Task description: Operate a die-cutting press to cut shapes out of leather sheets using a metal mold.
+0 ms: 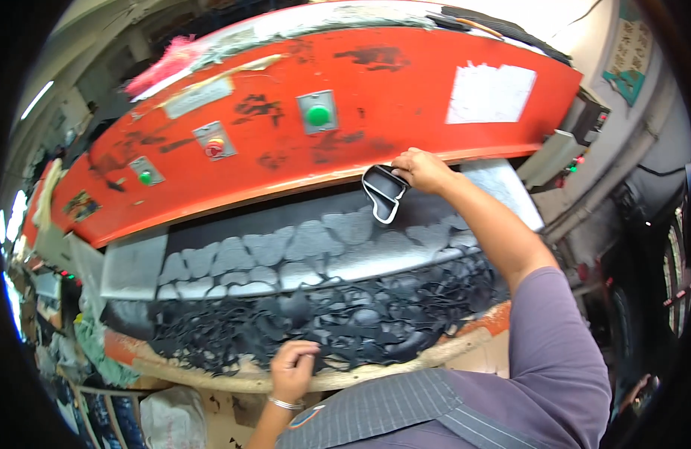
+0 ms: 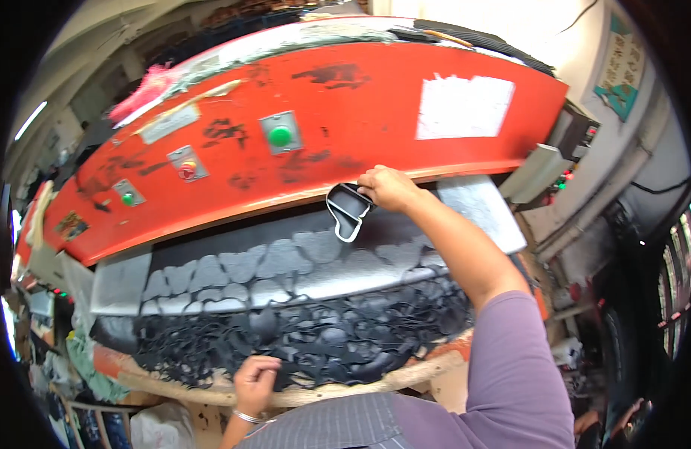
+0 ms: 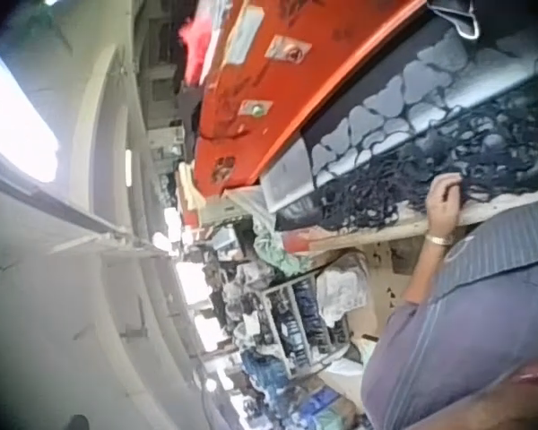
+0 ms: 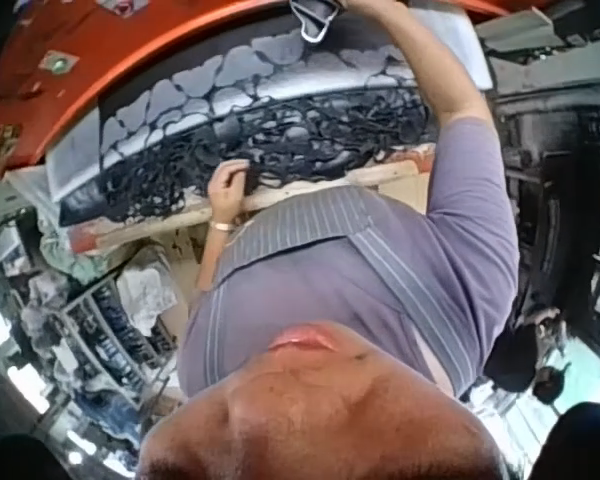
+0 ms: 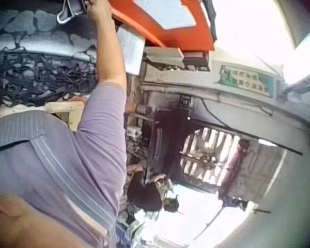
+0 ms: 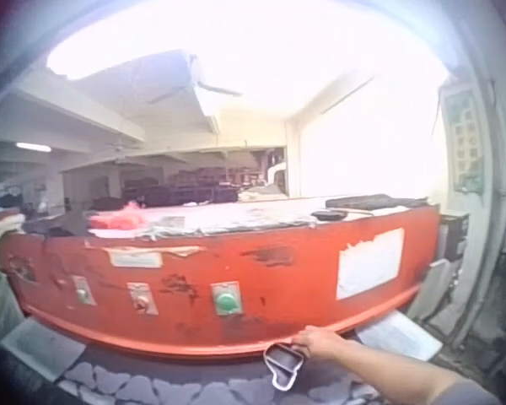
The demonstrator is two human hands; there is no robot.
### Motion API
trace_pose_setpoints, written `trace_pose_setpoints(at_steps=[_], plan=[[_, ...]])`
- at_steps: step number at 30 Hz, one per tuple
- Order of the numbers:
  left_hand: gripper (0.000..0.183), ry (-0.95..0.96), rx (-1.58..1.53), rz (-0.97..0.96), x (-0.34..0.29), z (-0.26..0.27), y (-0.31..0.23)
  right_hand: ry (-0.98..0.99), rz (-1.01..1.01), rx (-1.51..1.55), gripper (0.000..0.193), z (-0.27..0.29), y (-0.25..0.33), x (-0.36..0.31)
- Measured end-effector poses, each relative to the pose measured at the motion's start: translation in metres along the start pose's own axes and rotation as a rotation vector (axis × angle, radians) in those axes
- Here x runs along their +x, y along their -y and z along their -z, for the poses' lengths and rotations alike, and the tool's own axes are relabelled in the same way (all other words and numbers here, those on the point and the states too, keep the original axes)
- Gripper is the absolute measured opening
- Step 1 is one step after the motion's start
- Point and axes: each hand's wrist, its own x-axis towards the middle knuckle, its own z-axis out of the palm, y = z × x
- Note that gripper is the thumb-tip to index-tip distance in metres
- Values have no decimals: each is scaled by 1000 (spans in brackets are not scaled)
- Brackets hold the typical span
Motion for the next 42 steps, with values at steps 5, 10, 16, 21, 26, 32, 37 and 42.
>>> trace_pose_setpoints(at_steps=[5, 10, 16, 21, 26, 32, 37, 42], plan=[[15, 26, -85, 70, 68, -12, -1, 76, -475, 135, 22, -17, -3, -44], [46, 211, 51, 6, 147, -75, 10, 10, -499, 98, 23, -48, -5, -66], [72, 199, 351, -87, 188, -151, 49, -31, -537, 85, 25, -64, 6, -83], [76, 248, 425, -63, 187, -160, 31, -96, -573, 400, 48, -48, 6, -115], [73, 241, 358, -67, 175, -157, 19, -36, -433, 246, 63, -44, -1, -148], [73, 185, 296, -103, 158, -168, 5, -41, -402, 100, 63, -32, 6, -175], [71, 224, 307, -95, 163, -156, 1, -61, -384, 132, 61, -30, 12, -164], [69, 223, 364, -102, 167, -148, 4, -81, -280, 132, 60, -32, 12, -157]])
